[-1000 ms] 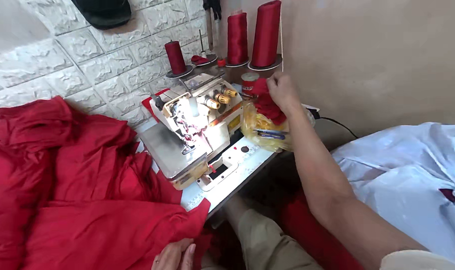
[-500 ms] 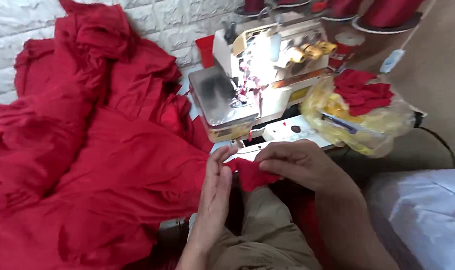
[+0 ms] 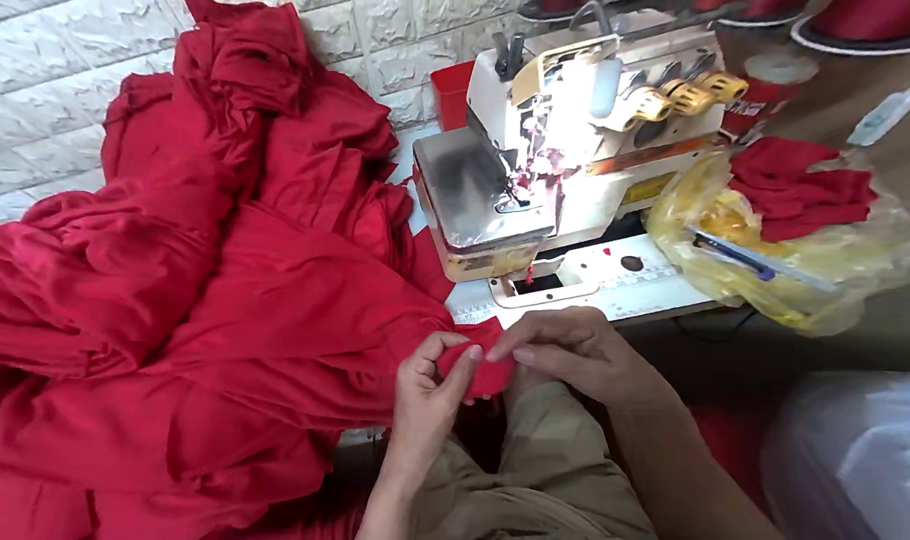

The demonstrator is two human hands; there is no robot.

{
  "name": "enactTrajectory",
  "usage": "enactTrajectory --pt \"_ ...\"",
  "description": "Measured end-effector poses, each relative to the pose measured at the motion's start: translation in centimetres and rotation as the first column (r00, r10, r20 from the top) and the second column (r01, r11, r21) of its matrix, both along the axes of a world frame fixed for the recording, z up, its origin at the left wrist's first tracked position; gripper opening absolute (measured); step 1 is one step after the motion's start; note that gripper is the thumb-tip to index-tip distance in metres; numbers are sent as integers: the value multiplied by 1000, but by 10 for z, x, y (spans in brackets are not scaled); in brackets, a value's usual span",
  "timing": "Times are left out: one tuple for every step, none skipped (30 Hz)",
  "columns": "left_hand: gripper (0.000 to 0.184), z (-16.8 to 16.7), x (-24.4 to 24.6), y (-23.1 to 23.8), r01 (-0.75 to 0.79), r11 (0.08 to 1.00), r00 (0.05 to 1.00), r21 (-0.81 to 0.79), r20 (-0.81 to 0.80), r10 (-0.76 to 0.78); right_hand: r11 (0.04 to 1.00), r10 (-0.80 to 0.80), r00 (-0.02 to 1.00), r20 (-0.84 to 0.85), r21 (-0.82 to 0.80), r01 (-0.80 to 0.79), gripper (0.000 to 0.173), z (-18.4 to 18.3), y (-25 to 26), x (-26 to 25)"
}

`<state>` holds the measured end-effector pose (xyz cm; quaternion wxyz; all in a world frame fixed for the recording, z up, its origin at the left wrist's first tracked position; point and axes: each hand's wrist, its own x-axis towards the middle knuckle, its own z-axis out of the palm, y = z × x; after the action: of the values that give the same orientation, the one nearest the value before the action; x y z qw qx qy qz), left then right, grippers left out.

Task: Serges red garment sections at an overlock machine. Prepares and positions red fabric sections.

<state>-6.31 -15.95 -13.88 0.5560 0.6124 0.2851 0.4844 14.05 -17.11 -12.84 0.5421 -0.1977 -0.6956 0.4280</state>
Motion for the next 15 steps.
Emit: enactTrajectory --pt "10 -2 1 0 48 999 999 -23 20 -48 999 36 998 48 22 -37 26 2 -1 1" --pt "10 -4 1 0 75 997 997 -24 25 -75 999 48 995 83 15 -49 24 4 -3 2" --pt "15 -5 1 -1 72 997 997 6 -10 -72 1000 31 995 98 -5 -31 21 6 -6 1" --pt "24 -5 1 -1 53 997 996 63 -80 -47 1000 -21 994 110 -17 23 17 8 -10 1" --pt "34 -5 0 -1 39 990 987 133 -157 -18 995 -95 988 121 -11 97 15 9 -13 0" --pt "37 -5 0 -2 31 979 979 204 -203 11 984 -176 975 137 12 176 14 10 -15 -1" --pt "34 -5 1 -2 33 966 978 255 -208 22 968 -252 955 157 42 248 14 10 -17 0" --pt "30 -3 0 -3 46 959 982 281 -186 7 947 -322 930 178 71 314 15 10 -17 1" --pt "28 -2 0 -5 58 957 988 283 -152 -15 921 -389 899 204 90 378 17 8 -17 0" --pt "29 -1 1 -7 62 962 992 264 -120 -31 893 -449 863 232 103 438 18 7 -16 -1" --pt "30 -2 0 -8 71 971 994 230 -93 -51 866 -499 828 255 111 487 19 5 -15 -2" --pt "30 -3 0 -9 80 979 995 188 -70 -68 841 -539 798 270 119 528 20 3 -14 -5" --pt "30 -5 0 -9 88 984 995 155 -49 -82 816 -575 768 282 131 562 20 0 -13 -7" --pt "29 -7 0 -9 94 987 995 134 -34 -90 793 -604 739 297 138 593 20 -2 -13 -10" --pt "28 -8 0 -10 84 990 996 116 -32 -80 778 -622 719 310 136 614 20 -4 -12 -13"
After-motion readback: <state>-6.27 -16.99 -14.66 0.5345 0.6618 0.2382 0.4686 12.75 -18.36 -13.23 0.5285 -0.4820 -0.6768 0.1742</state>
